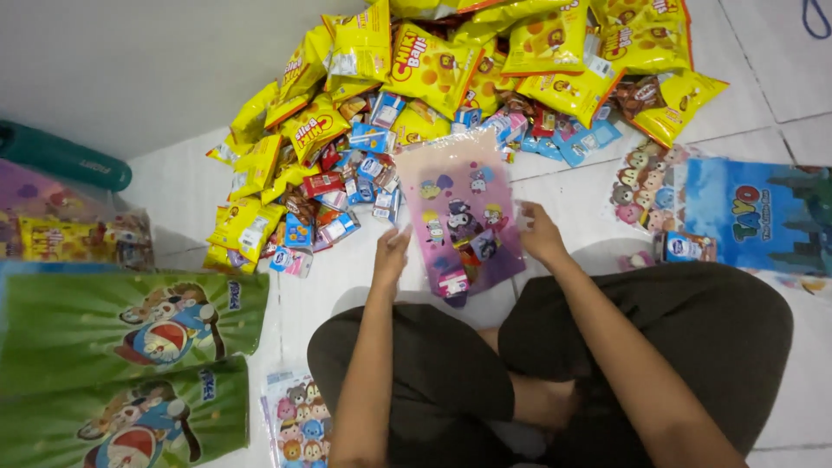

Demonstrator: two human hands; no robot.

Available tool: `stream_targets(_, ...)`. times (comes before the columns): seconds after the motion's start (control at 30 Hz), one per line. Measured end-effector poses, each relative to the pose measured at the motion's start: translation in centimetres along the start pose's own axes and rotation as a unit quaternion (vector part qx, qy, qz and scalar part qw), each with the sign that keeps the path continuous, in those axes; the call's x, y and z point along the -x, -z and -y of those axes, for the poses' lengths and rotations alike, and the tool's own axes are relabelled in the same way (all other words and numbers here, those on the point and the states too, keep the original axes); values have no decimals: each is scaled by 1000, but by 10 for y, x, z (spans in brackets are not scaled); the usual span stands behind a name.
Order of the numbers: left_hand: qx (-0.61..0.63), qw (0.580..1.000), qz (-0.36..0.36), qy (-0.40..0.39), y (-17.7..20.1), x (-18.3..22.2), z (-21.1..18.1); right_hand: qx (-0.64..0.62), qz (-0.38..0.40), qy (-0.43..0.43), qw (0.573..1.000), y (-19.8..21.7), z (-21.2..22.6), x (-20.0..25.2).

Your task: The person is sorting and packing various small snack bags and items into decorative gift bags on the floor.

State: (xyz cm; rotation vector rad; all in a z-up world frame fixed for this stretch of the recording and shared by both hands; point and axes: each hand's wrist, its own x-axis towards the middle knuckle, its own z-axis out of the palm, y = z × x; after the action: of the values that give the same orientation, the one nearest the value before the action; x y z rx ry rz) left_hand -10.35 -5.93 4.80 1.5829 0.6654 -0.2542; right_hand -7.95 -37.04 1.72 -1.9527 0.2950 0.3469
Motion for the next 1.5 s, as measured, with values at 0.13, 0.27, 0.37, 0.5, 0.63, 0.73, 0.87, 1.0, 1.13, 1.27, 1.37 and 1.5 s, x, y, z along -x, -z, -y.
stream_targets(0.13, 19, 999, 21, 23, -15, -16, 6, -11, 59, -34, 998, -9, 12, 4)
stream_targets(0.27, -46, 999, -25, 5, -28, -66, 44, -36, 54, -53, 996, -15, 17, 2)
stream_targets(0.37, -41, 996, -84, -10, -15, -115, 107, -51, 71, -31, 996, -19, 24, 6)
stream_targets(0.5, 55, 985, -161, -22, -1, -96, 95, -56, 125, 26, 990, -25, 48, 17)
stream_targets(0.63, 131, 970, -205, 8, 4, -94, 92, -21, 110, 62, 992, -34, 3, -13)
stream_targets(0.73, 190, 957, -220, -3, -13, -28, 24, 41, -12, 216, 975, -33, -22, -38)
stream_targets(0.87, 159, 953, -257, -1, -4, -18, 17, 253, -83, 248, 931, -31, -29, -78)
stream_targets(1.0, 147, 950, -259, -91, 13, -8, 29, 391, 11, 247, 887, -25, -5, -95)
stream_targets(1.13, 106, 961, -240, -87, 13, 59, -17, 439, 49, 241, 864, -22, -11, -103)
stream_targets(1.27, 117, 965, -213, -101, 13, 81, -21, 448, -82, 345, 821, -30, -27, -104)
stream_targets(1.37, 11, 959, -160, -233, 10, 81, -16, 444, -115, 352, 816, -29, -49, -107)
stream_targets(1.5, -376, 881, -70, -277, -18, 93, -17, 236, -193, 287, 908, -18, -20, -77)
